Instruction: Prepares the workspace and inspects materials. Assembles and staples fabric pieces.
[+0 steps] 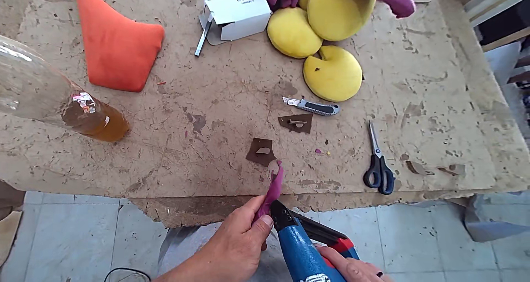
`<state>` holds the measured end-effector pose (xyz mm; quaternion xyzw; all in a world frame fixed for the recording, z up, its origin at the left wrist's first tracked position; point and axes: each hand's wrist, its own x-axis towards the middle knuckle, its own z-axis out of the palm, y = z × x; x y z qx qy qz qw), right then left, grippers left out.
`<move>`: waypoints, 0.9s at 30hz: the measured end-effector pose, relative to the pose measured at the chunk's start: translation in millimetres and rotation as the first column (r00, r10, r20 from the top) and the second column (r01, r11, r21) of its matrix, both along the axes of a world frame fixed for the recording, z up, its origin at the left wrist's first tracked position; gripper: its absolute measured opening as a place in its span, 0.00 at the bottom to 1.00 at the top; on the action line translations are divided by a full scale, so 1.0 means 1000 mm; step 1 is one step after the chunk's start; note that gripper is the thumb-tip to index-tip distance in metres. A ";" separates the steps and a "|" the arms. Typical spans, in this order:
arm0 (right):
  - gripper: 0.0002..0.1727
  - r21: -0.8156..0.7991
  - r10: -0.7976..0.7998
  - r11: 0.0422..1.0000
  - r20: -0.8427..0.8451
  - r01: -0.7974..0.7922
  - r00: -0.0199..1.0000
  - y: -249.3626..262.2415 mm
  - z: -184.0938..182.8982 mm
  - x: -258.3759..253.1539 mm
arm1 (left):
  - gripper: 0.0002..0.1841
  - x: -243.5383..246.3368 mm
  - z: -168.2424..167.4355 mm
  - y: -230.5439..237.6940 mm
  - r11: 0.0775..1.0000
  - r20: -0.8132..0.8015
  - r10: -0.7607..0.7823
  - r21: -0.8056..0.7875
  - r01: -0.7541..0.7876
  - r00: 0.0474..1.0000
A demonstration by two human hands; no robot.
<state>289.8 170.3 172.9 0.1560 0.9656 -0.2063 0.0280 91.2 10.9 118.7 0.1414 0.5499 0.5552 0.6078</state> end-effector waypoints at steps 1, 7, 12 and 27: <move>0.24 -0.005 0.000 1.000 -0.002 0.000 1.000 0.000 0.000 0.000 | 0.24 0.000 0.000 0.000 1.000 -0.005 -0.001 0.004 0.001 1.000; 0.24 0.002 -0.005 1.000 0.008 0.005 1.000 -0.001 -0.002 -0.001 | 0.25 0.002 -0.002 0.003 0.998 -0.009 0.065 0.016 -0.065 0.998; 0.24 -0.005 -0.006 1.000 0.008 0.006 1.000 0.003 -0.003 -0.001 | 0.22 0.001 -0.004 0.004 0.987 0.073 0.159 -0.017 -0.158 0.985; 0.22 -0.076 -0.065 0.995 -0.050 0.061 0.997 0.007 -0.002 -0.005 | 0.23 -0.001 -0.007 0.011 0.981 0.131 0.134 0.120 -0.150 0.982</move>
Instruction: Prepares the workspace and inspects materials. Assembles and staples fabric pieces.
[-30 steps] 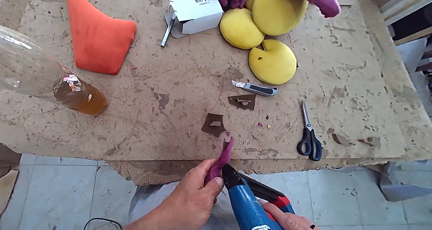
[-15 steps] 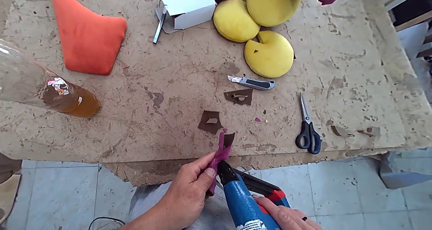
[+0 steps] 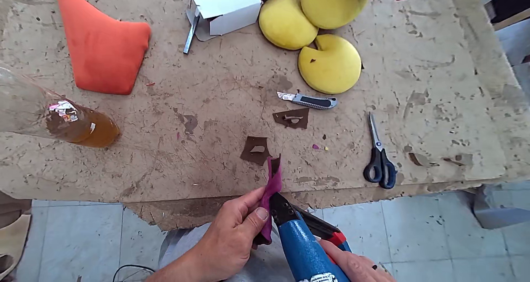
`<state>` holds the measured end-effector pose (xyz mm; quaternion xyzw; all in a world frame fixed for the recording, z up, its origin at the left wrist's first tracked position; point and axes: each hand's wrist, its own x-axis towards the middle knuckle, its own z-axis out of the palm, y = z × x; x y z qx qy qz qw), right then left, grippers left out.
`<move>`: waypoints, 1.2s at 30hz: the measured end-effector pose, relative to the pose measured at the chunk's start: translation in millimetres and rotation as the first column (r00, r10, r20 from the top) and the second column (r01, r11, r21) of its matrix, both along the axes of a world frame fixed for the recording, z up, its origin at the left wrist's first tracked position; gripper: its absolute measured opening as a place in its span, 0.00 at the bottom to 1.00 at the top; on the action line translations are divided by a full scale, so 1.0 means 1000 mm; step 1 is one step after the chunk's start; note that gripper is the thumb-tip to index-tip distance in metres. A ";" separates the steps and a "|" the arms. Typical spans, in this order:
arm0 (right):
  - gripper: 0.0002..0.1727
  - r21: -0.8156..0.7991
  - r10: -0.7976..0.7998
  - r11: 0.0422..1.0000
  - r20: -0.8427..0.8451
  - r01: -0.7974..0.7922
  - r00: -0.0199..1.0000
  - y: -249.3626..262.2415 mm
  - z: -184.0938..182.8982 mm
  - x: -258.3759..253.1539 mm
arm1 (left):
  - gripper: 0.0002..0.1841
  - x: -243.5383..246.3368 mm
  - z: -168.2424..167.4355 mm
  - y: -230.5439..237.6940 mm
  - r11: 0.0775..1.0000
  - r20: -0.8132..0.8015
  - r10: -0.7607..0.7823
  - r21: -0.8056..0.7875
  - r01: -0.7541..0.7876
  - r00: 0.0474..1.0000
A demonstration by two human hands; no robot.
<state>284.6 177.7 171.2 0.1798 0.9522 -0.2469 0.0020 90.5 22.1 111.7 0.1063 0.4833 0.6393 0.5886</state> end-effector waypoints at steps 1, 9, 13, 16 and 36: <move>0.21 0.008 -0.001 1.000 -0.001 0.001 1.000 0.000 0.001 0.000 | 0.23 0.000 0.001 0.000 1.000 0.002 0.006 0.005 -0.006 1.000; 0.22 0.012 0.011 1.000 0.011 -0.011 1.000 0.002 0.004 -0.002 | 0.24 0.003 0.002 0.003 0.999 -0.033 0.038 0.001 -0.038 0.999; 0.22 0.048 -0.018 0.999 0.063 0.015 0.998 0.000 0.008 -0.002 | 0.26 0.004 -0.001 0.006 0.997 0.099 0.057 -0.064 -0.051 0.993; 0.23 -0.021 -0.035 0.999 -0.019 0.035 0.999 0.006 0.007 0.009 | 0.25 0.000 -0.012 0.008 0.990 0.313 0.133 0.000 -0.140 0.940; 0.26 -0.508 -0.162 0.861 -0.255 0.010 0.953 0.062 -0.034 -0.055 | 0.15 -0.005 0.007 -0.008 0.966 -0.767 0.258 0.211 -0.149 0.588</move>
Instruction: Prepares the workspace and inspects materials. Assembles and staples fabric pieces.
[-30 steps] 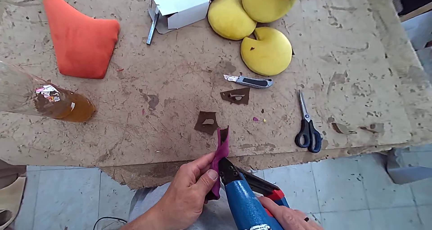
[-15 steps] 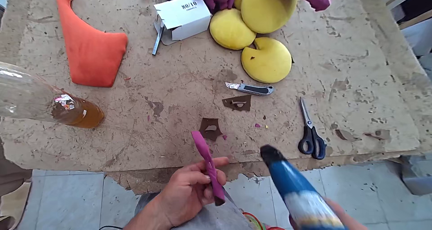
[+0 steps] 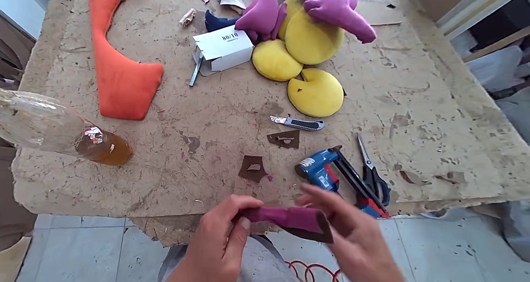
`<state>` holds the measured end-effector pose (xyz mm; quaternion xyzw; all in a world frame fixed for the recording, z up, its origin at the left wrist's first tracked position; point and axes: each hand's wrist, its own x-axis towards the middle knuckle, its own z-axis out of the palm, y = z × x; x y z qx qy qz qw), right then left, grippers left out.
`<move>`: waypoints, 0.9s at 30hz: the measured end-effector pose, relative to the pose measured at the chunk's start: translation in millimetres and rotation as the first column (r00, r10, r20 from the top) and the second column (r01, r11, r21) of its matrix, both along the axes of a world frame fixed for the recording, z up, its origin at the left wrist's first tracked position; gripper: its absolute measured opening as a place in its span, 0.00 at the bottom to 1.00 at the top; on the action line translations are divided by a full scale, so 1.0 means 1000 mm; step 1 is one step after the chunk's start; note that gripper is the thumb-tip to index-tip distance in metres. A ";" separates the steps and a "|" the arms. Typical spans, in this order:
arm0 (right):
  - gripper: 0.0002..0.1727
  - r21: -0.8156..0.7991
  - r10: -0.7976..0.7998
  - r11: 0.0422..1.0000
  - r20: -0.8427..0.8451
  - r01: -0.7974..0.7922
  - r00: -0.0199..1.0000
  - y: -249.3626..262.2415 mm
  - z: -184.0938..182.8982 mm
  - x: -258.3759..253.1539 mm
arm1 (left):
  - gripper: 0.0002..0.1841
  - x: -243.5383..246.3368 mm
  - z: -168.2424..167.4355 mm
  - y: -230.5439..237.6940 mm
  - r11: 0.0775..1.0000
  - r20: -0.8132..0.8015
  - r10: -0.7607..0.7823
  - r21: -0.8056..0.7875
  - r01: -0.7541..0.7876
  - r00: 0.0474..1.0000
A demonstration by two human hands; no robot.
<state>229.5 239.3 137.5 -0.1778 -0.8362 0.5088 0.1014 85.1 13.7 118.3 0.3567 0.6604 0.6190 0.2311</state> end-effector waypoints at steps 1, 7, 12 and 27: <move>0.25 -0.135 0.083 0.987 -0.066 -0.091 0.994 -0.010 0.004 -0.002 | 0.15 0.000 0.004 0.001 0.999 -0.094 0.043 -0.001 -0.043 0.995; 0.28 -0.203 0.188 0.951 -0.218 -0.233 0.958 -0.026 0.009 -0.010 | 0.13 -0.005 0.015 0.003 0.986 -0.372 0.164 0.099 -0.137 0.913; 0.28 -0.360 0.125 0.904 -0.288 -0.228 0.949 -0.036 0.012 -0.016 | 0.13 -0.006 0.024 0.002 0.995 0.045 -0.066 0.082 0.063 0.997; 0.11 0.290 -0.043 0.947 -0.308 0.137 0.950 -0.057 0.025 -0.034 | 0.10 -0.012 0.019 0.019 0.999 0.075 0.022 0.043 -0.025 0.997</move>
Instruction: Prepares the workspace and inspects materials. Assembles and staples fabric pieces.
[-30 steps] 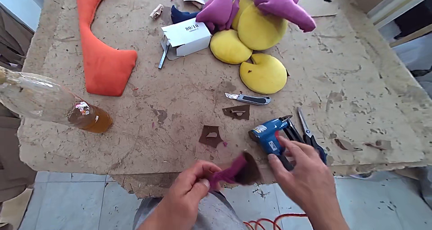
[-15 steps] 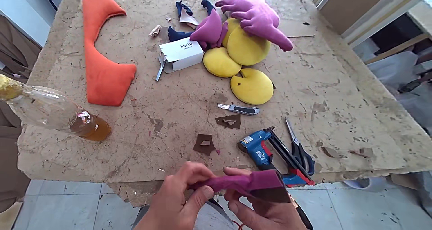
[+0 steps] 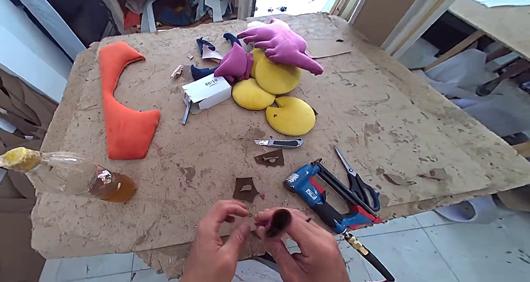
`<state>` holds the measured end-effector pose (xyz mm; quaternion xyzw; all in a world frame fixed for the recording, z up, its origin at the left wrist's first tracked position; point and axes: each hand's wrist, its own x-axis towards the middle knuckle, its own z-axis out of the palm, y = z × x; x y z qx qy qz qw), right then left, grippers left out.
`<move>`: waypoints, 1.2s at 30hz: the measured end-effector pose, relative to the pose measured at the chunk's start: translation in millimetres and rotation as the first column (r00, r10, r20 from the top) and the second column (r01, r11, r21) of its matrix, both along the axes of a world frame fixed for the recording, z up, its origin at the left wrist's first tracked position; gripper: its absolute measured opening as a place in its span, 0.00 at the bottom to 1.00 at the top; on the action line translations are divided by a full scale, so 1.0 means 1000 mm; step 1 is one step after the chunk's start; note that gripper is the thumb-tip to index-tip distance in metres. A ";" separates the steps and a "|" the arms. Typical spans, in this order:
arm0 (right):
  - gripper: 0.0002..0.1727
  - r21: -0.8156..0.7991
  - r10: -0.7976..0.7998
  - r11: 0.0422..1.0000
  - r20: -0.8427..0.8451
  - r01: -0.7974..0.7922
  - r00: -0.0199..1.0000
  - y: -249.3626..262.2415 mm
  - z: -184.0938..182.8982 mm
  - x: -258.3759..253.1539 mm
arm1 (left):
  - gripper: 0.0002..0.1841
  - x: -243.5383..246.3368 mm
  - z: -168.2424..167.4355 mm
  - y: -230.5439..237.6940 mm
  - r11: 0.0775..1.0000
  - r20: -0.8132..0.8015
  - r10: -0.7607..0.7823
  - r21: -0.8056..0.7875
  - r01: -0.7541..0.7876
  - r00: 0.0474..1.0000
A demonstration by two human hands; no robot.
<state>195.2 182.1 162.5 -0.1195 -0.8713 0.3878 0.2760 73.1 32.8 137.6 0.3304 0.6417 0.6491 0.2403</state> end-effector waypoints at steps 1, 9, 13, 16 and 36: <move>0.11 0.127 -0.053 0.991 0.014 0.051 0.999 0.002 0.003 -0.001 | 0.10 -0.005 0.004 -0.001 0.999 -0.082 0.046 0.031 -0.043 0.996; 0.13 0.450 -0.098 0.883 -0.094 0.130 0.991 0.021 0.018 0.002 | 0.37 -0.018 0.043 -0.011 0.991 -0.216 -0.114 0.046 0.126 0.970; 0.13 0.510 -0.073 0.847 -0.163 0.148 0.984 0.020 0.016 0.002 | 0.28 -0.007 0.050 -0.007 0.994 -0.225 -0.067 -0.097 0.046 0.972; 0.14 0.555 -0.057 0.817 -0.193 0.157 0.980 0.019 0.013 0.001 | 0.17 -0.003 0.052 -0.005 0.990 -0.166 -0.009 -0.137 -0.014 0.986; 0.10 0.500 0.006 0.863 -0.154 0.073 0.988 0.005 0.020 -0.007 | 0.08 0.004 0.038 0.001 0.954 0.530 0.001 0.254 -0.159 0.848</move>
